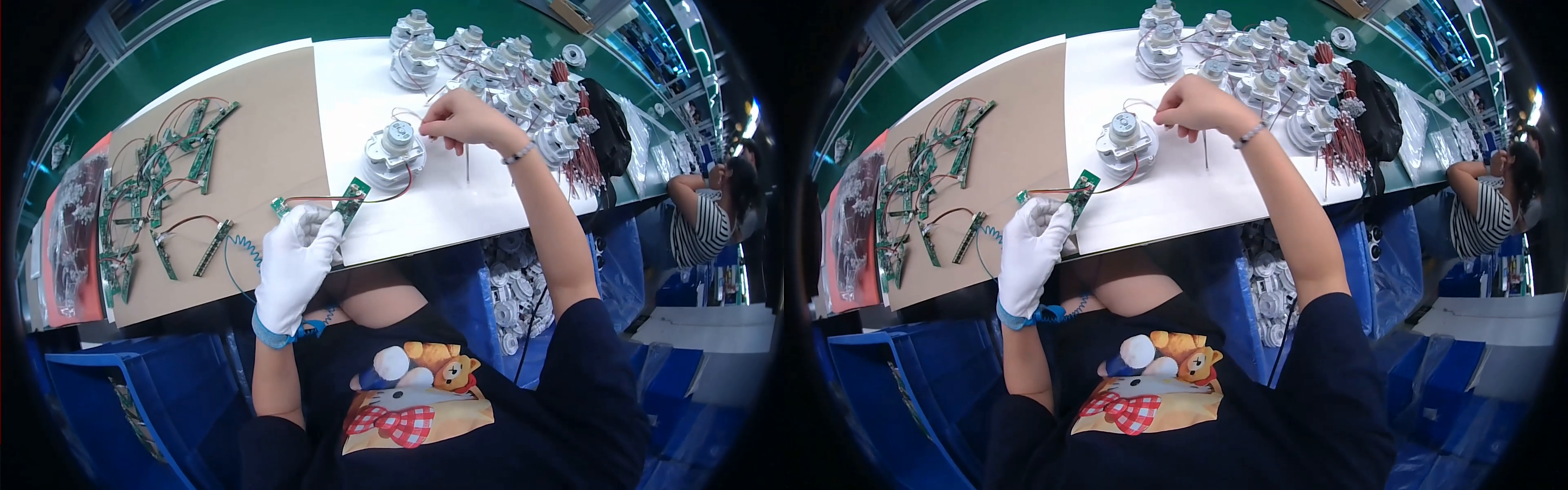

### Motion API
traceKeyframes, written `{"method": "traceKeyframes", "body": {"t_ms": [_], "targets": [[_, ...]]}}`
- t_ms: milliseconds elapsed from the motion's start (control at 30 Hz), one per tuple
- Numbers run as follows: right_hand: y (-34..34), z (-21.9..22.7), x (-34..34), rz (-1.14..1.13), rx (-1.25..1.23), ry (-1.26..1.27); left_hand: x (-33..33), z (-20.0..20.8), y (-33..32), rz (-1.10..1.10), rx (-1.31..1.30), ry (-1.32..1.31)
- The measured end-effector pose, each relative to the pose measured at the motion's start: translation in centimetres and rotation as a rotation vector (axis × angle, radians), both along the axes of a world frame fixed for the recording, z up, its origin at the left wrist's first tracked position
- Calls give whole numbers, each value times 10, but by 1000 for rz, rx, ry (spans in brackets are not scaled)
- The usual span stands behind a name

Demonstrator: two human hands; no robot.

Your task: The person assembles electronic components by hand, connecting wiring to circuit boards and plastic housings.

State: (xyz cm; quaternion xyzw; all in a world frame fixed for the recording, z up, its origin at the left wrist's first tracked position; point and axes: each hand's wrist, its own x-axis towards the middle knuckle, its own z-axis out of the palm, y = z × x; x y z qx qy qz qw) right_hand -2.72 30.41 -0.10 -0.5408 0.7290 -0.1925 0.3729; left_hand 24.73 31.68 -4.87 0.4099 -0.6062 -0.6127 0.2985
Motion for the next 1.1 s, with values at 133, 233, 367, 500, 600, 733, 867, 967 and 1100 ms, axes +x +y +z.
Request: {"method": "traceKeyframes", "body": {"t_ms": [133, 233, 367, 500, 600, 733, 867, 967, 1100], "targets": [[17, 7, -9, -44, -163, -558, 5, 9, 0, -5, 83, -8], [27, -6, -3, -24, -228, -1150, 3, 14, 3, -3, 136, 4], [41, -10, 40, 21, -294, -1105, -7, 15, 12, 42, 104, 133], [47, 0, 64, -1, -418, -815, -11, 17, 23, 97, -96, 74], [54, 2, 77, -38, -471, -723, -16, 17, 30, 144, -201, 100], [61, 4, 78, -38, -499, -650, -18, 14, 33, 178, -404, 72], [59, -2, 78, 18, -630, -576, -18, 15, 34, 174, -509, 23], [59, -2, 78, 39, -640, -552, -18, 15, 34, 193, -528, 16], [60, -3, 79, 43, -635, -600, -18, 14, 34, 208, -541, 2]]}}
